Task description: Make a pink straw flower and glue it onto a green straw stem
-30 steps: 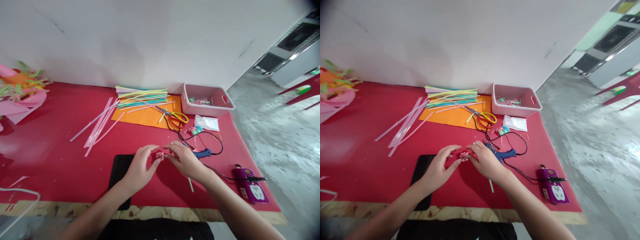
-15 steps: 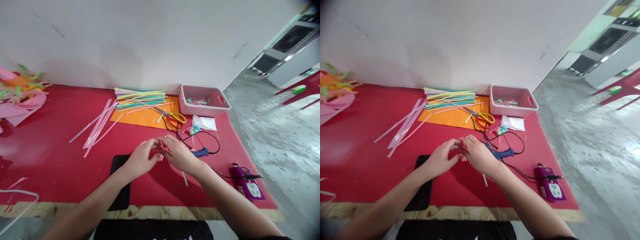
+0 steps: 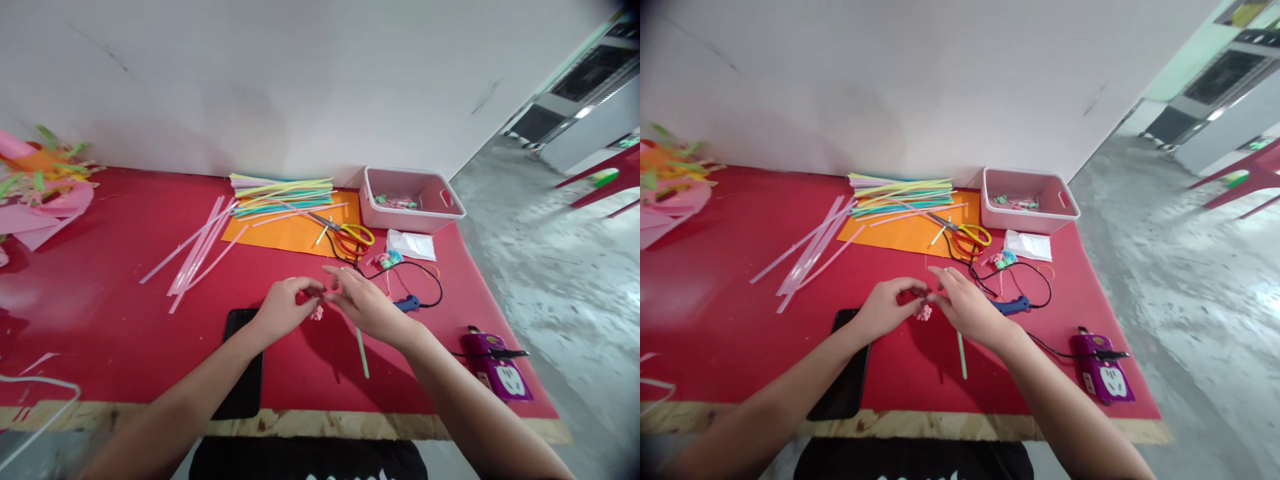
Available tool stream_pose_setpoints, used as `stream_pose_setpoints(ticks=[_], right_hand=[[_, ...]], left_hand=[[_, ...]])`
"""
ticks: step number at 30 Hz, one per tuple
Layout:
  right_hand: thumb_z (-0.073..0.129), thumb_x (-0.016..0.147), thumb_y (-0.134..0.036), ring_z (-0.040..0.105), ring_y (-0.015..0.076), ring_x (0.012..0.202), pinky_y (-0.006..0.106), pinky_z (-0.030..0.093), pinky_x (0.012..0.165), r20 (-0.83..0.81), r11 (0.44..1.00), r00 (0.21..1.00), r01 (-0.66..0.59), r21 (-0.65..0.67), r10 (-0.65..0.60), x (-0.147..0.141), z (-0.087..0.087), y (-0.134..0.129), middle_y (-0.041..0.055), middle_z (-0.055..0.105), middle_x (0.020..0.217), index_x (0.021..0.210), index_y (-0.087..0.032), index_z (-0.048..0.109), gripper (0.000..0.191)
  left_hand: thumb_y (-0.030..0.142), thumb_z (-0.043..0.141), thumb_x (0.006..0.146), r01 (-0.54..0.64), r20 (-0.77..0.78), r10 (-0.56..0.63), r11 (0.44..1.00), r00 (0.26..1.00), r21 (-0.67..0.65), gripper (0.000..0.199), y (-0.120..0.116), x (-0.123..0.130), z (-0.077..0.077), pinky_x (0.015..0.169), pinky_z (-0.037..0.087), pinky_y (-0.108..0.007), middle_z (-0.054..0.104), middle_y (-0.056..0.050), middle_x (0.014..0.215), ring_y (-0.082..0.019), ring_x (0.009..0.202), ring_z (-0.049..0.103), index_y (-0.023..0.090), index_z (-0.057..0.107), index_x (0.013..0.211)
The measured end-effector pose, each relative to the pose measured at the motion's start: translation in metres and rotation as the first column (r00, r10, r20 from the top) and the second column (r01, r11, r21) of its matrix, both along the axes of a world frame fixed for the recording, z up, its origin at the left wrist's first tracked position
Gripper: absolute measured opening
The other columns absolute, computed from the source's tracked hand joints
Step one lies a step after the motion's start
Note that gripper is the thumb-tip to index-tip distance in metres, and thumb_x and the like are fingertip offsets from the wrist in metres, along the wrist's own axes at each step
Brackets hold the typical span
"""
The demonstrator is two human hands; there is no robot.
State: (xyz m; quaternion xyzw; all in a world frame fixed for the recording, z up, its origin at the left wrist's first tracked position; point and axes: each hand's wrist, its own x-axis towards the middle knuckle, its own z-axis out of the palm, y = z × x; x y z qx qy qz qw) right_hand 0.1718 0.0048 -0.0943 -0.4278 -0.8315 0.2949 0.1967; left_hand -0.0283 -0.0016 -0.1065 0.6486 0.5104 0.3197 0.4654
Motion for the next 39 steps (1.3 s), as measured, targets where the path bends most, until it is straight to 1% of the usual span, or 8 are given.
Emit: stream_pose_setpoints(ticks=[3, 6, 11, 14, 19, 22, 28, 39], right_hand=[[0.028, 0.099, -0.014, 0.062, 0.0118, 0.069, 0.031, 0.055, 0.072, -0.043, 0.998, 0.999, -0.003, -0.064, 0.0, 0.01, 0.003, -0.006, 0.012, 0.06, 0.122, 0.146, -0.023, 0.031, 0.048], [0.03, 0.1, -0.017, 0.05, 0.0056, 0.049, 0.023, 0.049, 0.057, -0.156, 0.975, 0.985, 0.043, -0.219, -0.079, 0.018, 0.005, -0.013, 0.0072, 0.067, 0.113, 0.149, -0.027, 0.02, 0.05], [0.04, 0.1, -0.034, 0.045, 0.0059, 0.041, 0.021, 0.04, 0.044, -0.277, 0.931, 0.919, 0.19, -0.311, -0.28, 0.023, 0.004, -0.019, 0.0018, 0.07, 0.078, 0.107, -0.018, 0.055, 0.022], [0.05, 0.096, -0.036, 0.049, 0.0075, 0.045, 0.022, 0.041, 0.046, -0.299, 0.945, 0.913, 0.202, -0.258, -0.277, 0.024, 0.007, -0.02, 0.0017, 0.067, 0.07, 0.088, -0.018, 0.065, 0.025], [0.051, 0.095, -0.024, 0.054, 0.0091, 0.056, 0.022, 0.043, 0.054, -0.253, 0.971, 0.947, 0.157, -0.179, -0.2, 0.023, 0.023, -0.027, 0.002, 0.07, 0.078, 0.105, -0.02, 0.069, 0.021], [0.052, 0.095, -0.023, 0.053, 0.0086, 0.055, 0.021, 0.042, 0.053, -0.21, 0.977, 0.962, 0.146, -0.155, -0.177, 0.02, 0.033, -0.029, 0.0008, 0.07, 0.075, 0.096, -0.019, 0.066, 0.014], [0.058, 0.094, -0.02, 0.064, 0.0136, 0.082, 0.026, 0.05, 0.075, -0.207, 0.995, 0.978, 0.05, 0.087, -0.031, 0.012, 0.043, -0.023, 0.0047, 0.069, 0.088, 0.093, -0.02, 0.069, 0.012], [0.061, 0.091, -0.021, 0.063, 0.0145, 0.078, 0.027, 0.048, 0.07, -0.106, 0.978, 0.993, -0.031, 0.208, 0.054, 0.003, 0.055, -0.013, 0.0035, 0.07, 0.084, 0.091, -0.02, 0.069, 0.008]], left_hand=[[0.034, 0.071, 0.08, -0.046, 0.092, 0.053, 0.996, 0.994, -0.074, 0.019, 0.004, -0.007, 0.0, 0.075, 0.051, -0.031, 0.077, -0.006, 0.087, -0.02, 0.079, 0.069, 0.019, 0.074, 0.091], [0.038, 0.074, 0.078, -0.082, 0.214, 0.113, 0.985, 0.97, -0.149, 0.023, 0.008, -0.013, 0.003, 0.077, 0.053, -0.03, 0.077, -0.006, 0.089, -0.019, 0.083, 0.071, 0.019, 0.073, 0.09], [0.037, 0.078, 0.074, -0.113, 0.396, 0.205, 0.963, 0.895, -0.244, 0.024, 0.009, -0.016, 0.014, 0.082, 0.054, -0.029, 0.078, -0.005, 0.09, -0.018, 0.086, 0.073, 0.019, 0.071, 0.089], [0.034, 0.078, 0.074, -0.116, 0.459, 0.233, 0.956, 0.857, -0.27, 0.022, 0.007, -0.014, 0.022, 0.081, 0.055, -0.029, 0.078, -0.004, 0.088, -0.017, 0.085, 0.073, 0.019, 0.072, 0.088], [0.03, 0.081, 0.071, -0.116, 0.495, 0.235, 0.959, 0.837, -0.259, 0.02, 0.0, -0.01, 0.035, 0.082, 0.054, -0.029, 0.077, -0.003, 0.084, -0.017, 0.082, 0.072, 0.018, 0.073, 0.084], [0.028, 0.081, 0.072, -0.107, 0.452, 0.203, 0.968, 0.868, -0.228, 0.017, -0.004, -0.008, 0.041, 0.078, 0.053, -0.027, 0.076, -0.002, 0.082, -0.016, 0.08, 0.071, 0.018, 0.073, 0.083], [0.034, 0.075, 0.078, -0.072, 0.29, 0.12, 0.982, 0.949, -0.172, 0.018, -0.01, -0.006, 0.045, 0.075, 0.05, -0.028, 0.075, -0.003, 0.085, -0.017, 0.08, 0.068, 0.018, 0.072, 0.085], [0.033, 0.077, 0.076, -0.063, 0.338, 0.128, 0.979, 0.932, -0.196, 0.017, -0.01, -0.004, 0.045, 0.074, 0.049, -0.026, 0.072, -0.002, 0.08, -0.015, 0.077, 0.065, 0.018, 0.071, 0.08]])
